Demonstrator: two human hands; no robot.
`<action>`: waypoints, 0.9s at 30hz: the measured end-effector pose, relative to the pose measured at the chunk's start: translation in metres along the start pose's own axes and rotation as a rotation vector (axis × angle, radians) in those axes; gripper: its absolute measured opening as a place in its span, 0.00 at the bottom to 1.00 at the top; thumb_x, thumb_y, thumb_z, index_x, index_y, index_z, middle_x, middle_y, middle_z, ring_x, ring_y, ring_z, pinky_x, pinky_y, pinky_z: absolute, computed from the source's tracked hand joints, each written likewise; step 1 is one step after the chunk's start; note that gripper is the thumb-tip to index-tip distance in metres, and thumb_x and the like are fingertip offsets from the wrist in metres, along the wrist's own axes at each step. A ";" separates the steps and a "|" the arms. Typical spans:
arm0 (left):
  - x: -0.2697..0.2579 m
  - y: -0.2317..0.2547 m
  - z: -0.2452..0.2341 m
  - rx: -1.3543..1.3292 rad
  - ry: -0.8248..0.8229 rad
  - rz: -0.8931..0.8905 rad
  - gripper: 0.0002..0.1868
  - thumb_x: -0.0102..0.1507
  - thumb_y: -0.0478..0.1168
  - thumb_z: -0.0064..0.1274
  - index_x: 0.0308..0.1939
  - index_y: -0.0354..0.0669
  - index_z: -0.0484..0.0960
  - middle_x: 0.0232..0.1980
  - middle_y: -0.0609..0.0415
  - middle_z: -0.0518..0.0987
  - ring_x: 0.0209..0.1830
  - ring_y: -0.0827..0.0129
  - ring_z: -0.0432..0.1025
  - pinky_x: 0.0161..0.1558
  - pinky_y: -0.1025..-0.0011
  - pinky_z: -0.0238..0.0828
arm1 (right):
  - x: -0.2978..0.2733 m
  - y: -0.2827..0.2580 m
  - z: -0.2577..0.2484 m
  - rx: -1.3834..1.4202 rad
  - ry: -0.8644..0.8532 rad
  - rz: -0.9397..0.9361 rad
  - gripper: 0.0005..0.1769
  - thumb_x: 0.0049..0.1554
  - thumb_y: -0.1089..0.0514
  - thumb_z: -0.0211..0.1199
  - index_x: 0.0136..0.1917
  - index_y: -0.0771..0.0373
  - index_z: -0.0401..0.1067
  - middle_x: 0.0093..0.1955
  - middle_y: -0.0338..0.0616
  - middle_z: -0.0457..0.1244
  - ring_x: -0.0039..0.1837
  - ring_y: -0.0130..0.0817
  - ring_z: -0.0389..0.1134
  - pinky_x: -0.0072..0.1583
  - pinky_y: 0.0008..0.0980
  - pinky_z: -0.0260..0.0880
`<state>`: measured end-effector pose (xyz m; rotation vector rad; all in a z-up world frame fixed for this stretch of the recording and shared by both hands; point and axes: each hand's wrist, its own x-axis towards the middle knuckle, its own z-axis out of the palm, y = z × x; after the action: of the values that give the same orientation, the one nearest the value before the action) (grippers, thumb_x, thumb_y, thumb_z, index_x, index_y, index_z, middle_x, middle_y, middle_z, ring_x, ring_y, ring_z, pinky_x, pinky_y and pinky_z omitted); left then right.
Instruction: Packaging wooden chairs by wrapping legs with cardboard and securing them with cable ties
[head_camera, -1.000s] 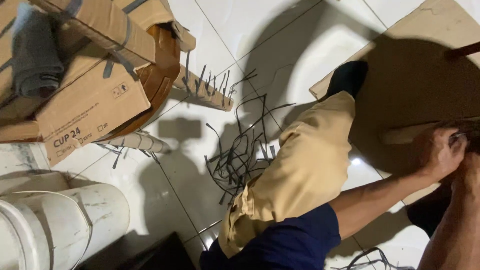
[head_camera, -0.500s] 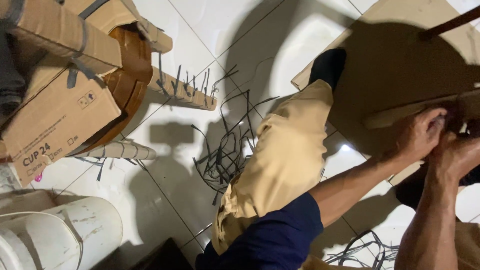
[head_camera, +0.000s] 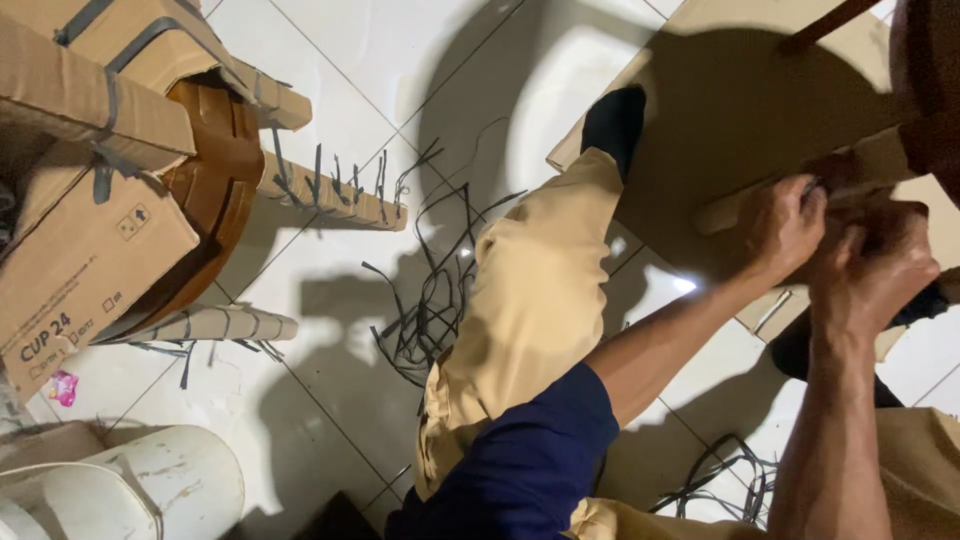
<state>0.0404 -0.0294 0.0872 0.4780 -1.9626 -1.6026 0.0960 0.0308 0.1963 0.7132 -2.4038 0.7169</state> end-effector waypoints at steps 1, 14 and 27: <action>-0.002 -0.015 0.012 -0.001 -0.003 0.002 0.16 0.65 0.39 0.46 0.49 0.29 0.80 0.46 0.35 0.82 0.40 0.36 0.75 0.45 0.50 0.71 | 0.005 -0.014 -0.004 -0.002 0.003 0.002 0.09 0.62 0.81 0.62 0.56 0.85 0.78 0.53 0.66 0.73 0.46 0.48 0.73 0.51 0.37 0.74; -0.005 -0.004 -0.021 -0.124 -0.103 0.035 0.13 0.71 0.40 0.44 0.57 0.41 0.76 0.52 0.46 0.82 0.45 0.49 0.77 0.49 0.58 0.73 | 0.017 -0.043 -0.011 0.349 0.106 0.031 0.23 0.59 0.84 0.45 0.65 0.96 0.69 0.57 0.80 0.68 0.55 0.59 0.71 0.58 0.45 0.73; -0.005 0.061 -0.105 -0.027 -0.161 0.078 0.19 0.64 0.26 0.53 0.56 0.49 0.78 0.51 0.60 0.85 0.42 0.59 0.81 0.45 0.64 0.76 | 0.005 -0.004 0.007 0.042 0.148 -0.058 0.05 0.71 0.79 0.67 0.57 0.82 0.83 0.52 0.63 0.73 0.49 0.45 0.70 0.49 0.36 0.73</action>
<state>0.1142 -0.0940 0.1596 0.2658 -2.0474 -1.6612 0.0928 0.0217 0.1959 0.7179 -2.2316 0.7709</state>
